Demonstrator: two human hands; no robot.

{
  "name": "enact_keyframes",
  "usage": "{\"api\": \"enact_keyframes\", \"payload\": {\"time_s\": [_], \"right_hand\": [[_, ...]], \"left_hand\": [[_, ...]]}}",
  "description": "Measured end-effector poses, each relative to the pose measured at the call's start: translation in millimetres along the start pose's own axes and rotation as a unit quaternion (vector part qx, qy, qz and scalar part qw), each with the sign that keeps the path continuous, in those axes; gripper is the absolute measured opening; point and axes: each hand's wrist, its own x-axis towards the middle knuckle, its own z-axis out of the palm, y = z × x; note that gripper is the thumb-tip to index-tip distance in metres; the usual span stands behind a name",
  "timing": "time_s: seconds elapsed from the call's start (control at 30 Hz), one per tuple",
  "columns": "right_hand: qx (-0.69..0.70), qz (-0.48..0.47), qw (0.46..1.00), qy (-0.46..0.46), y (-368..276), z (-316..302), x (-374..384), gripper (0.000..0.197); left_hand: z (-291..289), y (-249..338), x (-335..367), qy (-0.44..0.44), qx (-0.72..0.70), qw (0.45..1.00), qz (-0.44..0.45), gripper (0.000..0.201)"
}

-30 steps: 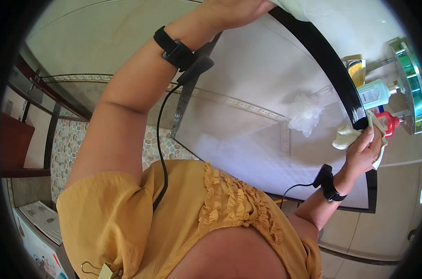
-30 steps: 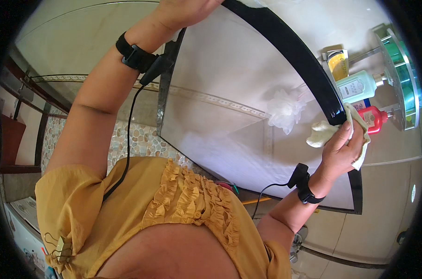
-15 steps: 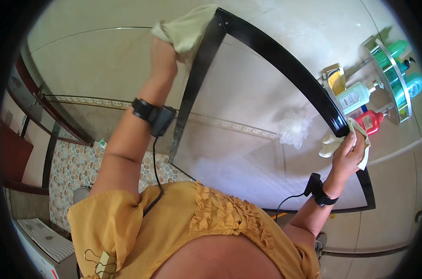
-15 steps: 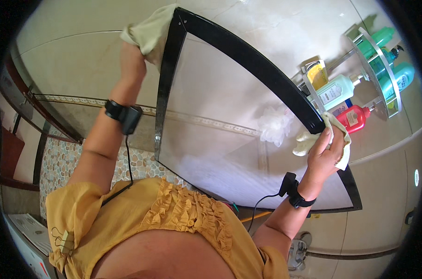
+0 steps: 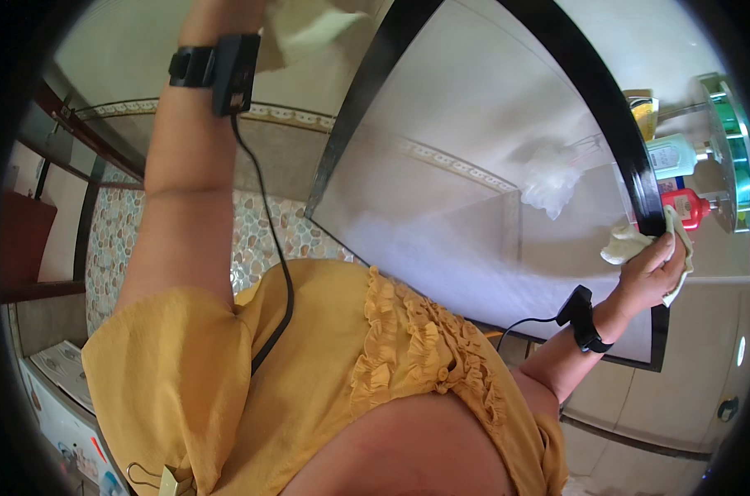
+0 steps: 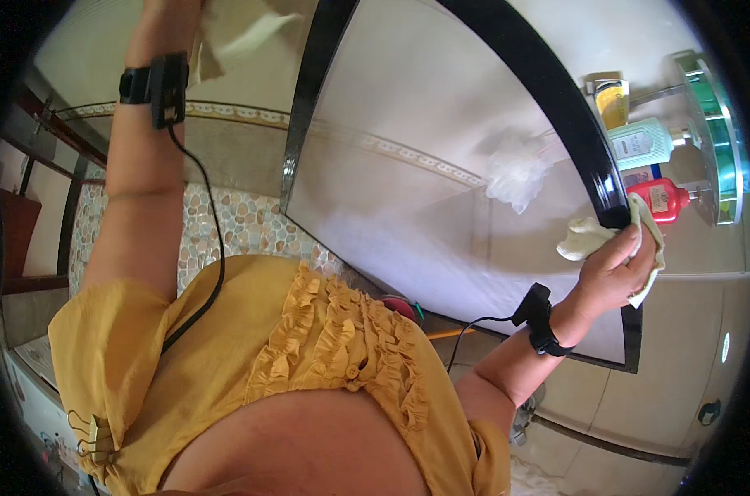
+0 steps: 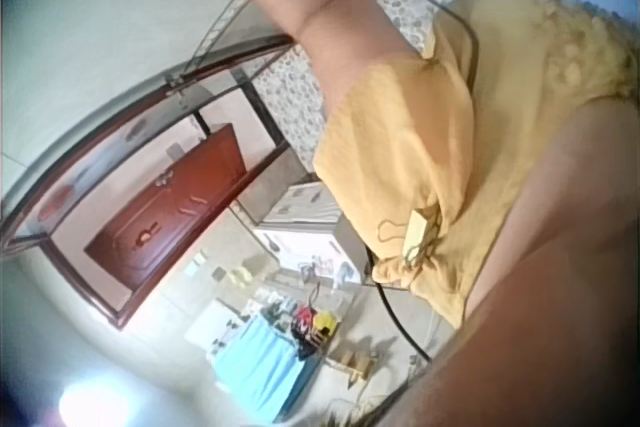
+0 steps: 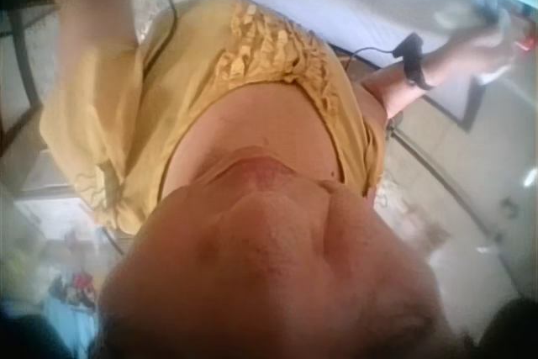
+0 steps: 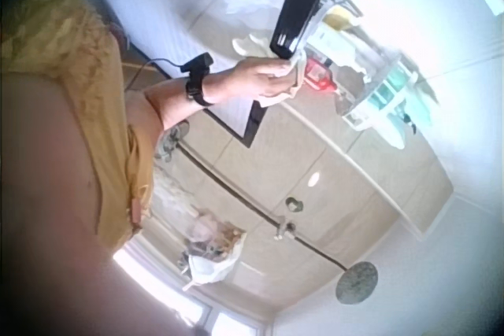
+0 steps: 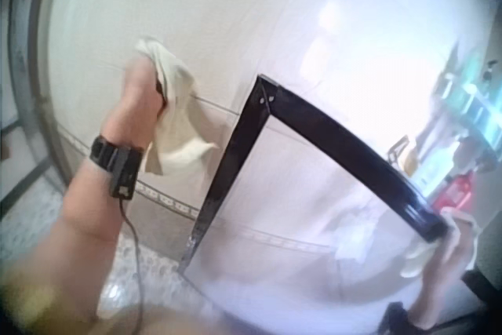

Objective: The person wipes the top of a toilet, a window sill, a glass shower door, bathroom wall tiles, and the exterior of a vanity cabinet using a cloth.

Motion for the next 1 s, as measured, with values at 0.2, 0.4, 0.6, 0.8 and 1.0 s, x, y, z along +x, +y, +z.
{"api": "enact_keyframes", "payload": {"time_s": [0.2, 0.4, 0.6, 0.8, 1.0], "right_hand": [[0.028, 0.015, 0.999, 0.008, -8, -4, 7, 0.037], [0.011, 0.015, 1.000, -0.014, -12, -7, 4, 0.032], [0.007, -0.009, 1.000, -0.012, -13, -6, 4, 0.032], [-0.005, 0.003, 1.000, 0.023, 20, -2, -3, 0.043], [-0.031, -0.013, 0.999, 0.029, 22, 3, -4, 0.044]], "left_hand": [[-214, -154, 9, -0.205, 0.575, 0.726, -0.317, 0.034], [-134, -96, -65, -0.050, 0.089, 0.914, -0.392, 0.039], [-37, -77, -77, -0.406, 0.261, 0.839, 0.251, 0.039], [22, -123, -58, -0.408, 0.402, 0.597, 0.562, 0.044], [-95, -214, -90, -0.508, 0.437, 0.608, 0.426, 0.053]]}}
